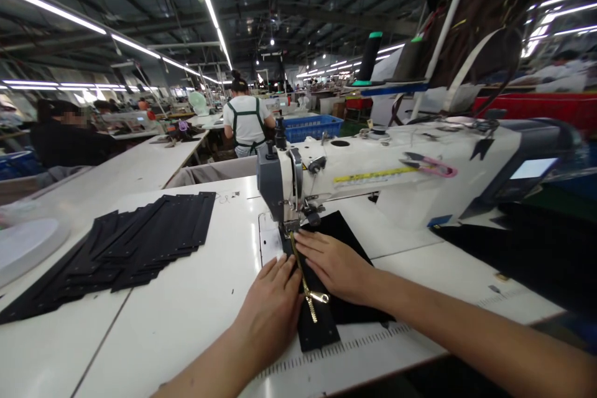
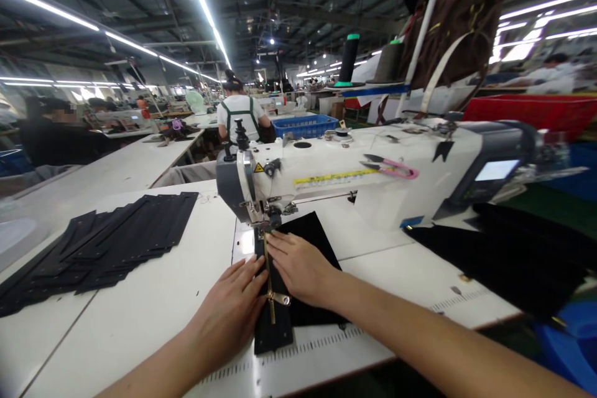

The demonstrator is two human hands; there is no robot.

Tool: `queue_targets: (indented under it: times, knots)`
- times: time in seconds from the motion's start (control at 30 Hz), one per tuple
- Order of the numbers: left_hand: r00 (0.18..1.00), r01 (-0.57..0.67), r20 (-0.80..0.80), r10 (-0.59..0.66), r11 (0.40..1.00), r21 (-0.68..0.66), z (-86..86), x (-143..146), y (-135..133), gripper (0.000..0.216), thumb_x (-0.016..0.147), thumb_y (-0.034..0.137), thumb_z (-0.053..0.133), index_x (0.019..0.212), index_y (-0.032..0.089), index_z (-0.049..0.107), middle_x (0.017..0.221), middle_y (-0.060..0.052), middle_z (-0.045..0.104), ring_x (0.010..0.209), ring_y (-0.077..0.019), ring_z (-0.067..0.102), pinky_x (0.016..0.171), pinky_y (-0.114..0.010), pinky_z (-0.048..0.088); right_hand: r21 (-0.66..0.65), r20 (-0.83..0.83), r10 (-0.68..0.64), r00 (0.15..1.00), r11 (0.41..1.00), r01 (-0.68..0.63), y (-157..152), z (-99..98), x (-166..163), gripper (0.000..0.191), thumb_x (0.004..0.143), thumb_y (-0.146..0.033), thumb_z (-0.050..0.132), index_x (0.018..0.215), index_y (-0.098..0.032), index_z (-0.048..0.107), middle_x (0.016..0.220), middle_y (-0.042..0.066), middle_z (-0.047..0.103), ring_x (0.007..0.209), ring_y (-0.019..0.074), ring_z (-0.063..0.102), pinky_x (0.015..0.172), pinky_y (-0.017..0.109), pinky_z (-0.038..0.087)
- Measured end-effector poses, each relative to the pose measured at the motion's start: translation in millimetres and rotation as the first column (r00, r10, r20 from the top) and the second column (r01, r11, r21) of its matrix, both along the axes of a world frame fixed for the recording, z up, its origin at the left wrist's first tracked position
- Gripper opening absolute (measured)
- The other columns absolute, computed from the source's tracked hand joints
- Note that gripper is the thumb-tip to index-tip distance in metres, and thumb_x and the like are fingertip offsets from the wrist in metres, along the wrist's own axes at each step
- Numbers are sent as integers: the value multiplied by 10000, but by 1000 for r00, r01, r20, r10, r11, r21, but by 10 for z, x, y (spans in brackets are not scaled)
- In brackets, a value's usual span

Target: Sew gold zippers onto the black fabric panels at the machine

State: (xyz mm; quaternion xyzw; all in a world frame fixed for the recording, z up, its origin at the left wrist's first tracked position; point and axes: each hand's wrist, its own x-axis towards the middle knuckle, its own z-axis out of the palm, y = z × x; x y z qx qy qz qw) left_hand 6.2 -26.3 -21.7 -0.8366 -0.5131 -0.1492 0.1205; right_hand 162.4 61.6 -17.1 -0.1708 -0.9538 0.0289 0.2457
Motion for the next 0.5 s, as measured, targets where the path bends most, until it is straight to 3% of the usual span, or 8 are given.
queue_targets:
  times: [0.13,0.3,0.5]
  knots:
    - [1000,-16,12,16,999,-43,47,-10,-3,299,818,152,433,1084,91,554,1178,-172,557,1102,-280,514,932,-460,432,30,49,-21,999,999,19,133,-139,-46,364,866,-144,354,1158,-3,520,1207,171,527,1134,241,456,981,393,372]
    - [1000,3,-4,-3,999,-41,29,-6,16,307,830,162,429,1103,76,542,1163,-175,563,1111,-282,503,943,-459,420,9,68,-57,996,998,56,94,-90,-74,314,865,-154,382,1104,-64,566,1096,136,577,999,238,517,880,398,442]
    - [996,18,-87,-18,1000,-1,-2,15,41,299,824,123,412,1069,37,560,1156,-196,562,1101,-307,506,917,-460,437,42,67,-92,993,995,89,101,-136,-94,297,865,-146,378,1056,-45,581,1072,161,571,1011,262,505,856,410,445]
